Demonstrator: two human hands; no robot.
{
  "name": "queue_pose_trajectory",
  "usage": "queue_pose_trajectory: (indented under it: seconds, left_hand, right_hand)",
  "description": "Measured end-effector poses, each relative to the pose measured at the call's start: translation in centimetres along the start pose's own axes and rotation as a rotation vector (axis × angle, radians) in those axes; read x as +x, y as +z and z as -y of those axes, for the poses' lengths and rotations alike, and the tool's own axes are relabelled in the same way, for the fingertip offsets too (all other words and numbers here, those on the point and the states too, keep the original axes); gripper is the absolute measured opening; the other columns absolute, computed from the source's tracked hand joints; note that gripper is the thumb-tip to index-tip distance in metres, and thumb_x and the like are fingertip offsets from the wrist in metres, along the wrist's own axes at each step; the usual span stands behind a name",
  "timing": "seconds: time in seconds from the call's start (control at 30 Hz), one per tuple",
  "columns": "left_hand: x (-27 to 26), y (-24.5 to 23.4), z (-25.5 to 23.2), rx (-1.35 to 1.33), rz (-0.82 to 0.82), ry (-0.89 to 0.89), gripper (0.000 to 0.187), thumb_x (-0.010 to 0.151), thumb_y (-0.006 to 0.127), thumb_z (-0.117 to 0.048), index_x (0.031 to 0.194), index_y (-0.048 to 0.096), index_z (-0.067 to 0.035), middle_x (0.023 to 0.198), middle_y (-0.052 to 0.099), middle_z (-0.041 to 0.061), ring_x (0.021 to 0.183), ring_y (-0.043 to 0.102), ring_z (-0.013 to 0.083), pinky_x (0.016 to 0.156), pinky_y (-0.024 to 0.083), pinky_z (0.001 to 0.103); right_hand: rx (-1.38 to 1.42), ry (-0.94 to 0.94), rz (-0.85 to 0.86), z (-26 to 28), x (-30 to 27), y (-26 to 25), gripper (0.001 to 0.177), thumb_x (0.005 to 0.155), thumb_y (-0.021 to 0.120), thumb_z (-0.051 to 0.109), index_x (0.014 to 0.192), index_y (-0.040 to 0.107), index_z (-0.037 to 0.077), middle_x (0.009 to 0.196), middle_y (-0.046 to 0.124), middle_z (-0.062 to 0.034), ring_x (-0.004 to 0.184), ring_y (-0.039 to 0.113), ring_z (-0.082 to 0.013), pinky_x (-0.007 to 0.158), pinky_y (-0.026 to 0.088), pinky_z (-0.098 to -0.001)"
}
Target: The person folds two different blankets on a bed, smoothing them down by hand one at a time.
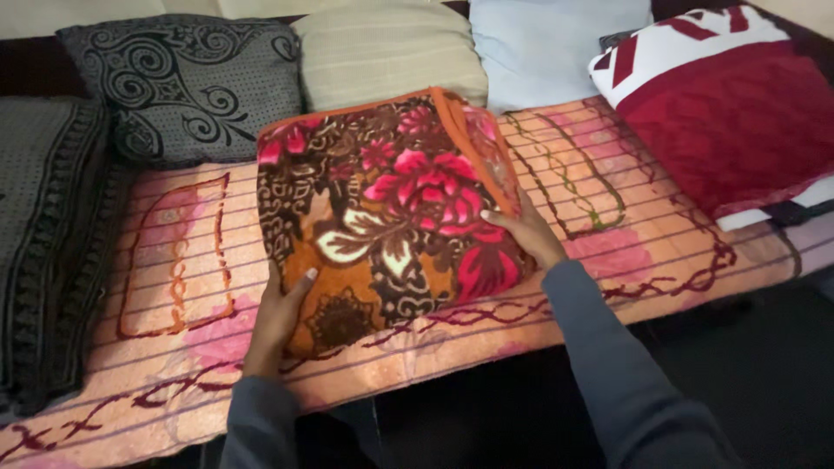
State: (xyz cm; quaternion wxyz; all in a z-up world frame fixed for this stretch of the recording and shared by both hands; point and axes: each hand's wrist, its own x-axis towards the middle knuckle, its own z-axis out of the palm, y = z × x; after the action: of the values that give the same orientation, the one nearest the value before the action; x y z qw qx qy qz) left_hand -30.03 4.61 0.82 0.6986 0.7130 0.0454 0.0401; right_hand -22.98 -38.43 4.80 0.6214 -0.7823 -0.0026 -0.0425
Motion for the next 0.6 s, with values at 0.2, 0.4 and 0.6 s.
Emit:
queue_pose_trajectory:
  seconds: [0.2, 0.4, 0.6]
  left_hand:
    - [1.4, -0.5, -1.7, -0.293, 0.108, -0.252, 0.056, 0.094, 0.066, -0.035, 0.140, 0.060, -0.005, 0.129, 0.071, 0.012, 0.108, 0.070, 0.0230, 0.093, 0.057, 0.036]
    - [4.7, -0.3, 1.0, -0.469, 0.235, -0.418, 0.056, 0.095, 0.062, -0.042, 0.137, 0.063, -0.005, 0.126, 0.072, 0.014, 0.106, 0.071, 0.0268, 0.091, 0.058, 0.040]
    - [5.0, 0.5, 2.1, -0.510, 0.199, -0.298, 0.059, 0.090, 0.066, -0.038, 0.140, 0.058, -0.008, 0.126, 0.071, 0.011, 0.106, 0.072, 0.0239, 0.091, 0.058, 0.038]
  right_hand:
    - [0.116, 0.238, 0.204, 1.2, 1.7, -1.2, 0.057, 0.081, 0.079, 0.026, 0.130, 0.063, 0.003, 0.103, 0.075, -0.0100, 0.088, 0.072, -0.0200, 0.080, 0.060, -0.0359]
    - [0.080, 0.512, 0.256, -1.8, 5.1, -2.6, 0.046, 0.083, 0.078, 0.033, 0.119, 0.072, 0.005, 0.099, 0.078, -0.0086, 0.084, 0.073, -0.0186, 0.081, 0.058, -0.0343]
    - [0.045, 0.603, 0.247, -4.7, 7.7, -3.5, 0.045, 0.081, 0.078, 0.036, 0.115, 0.072, 0.007, 0.096, 0.078, -0.0103, 0.080, 0.073, -0.0201, 0.079, 0.057, -0.0363]
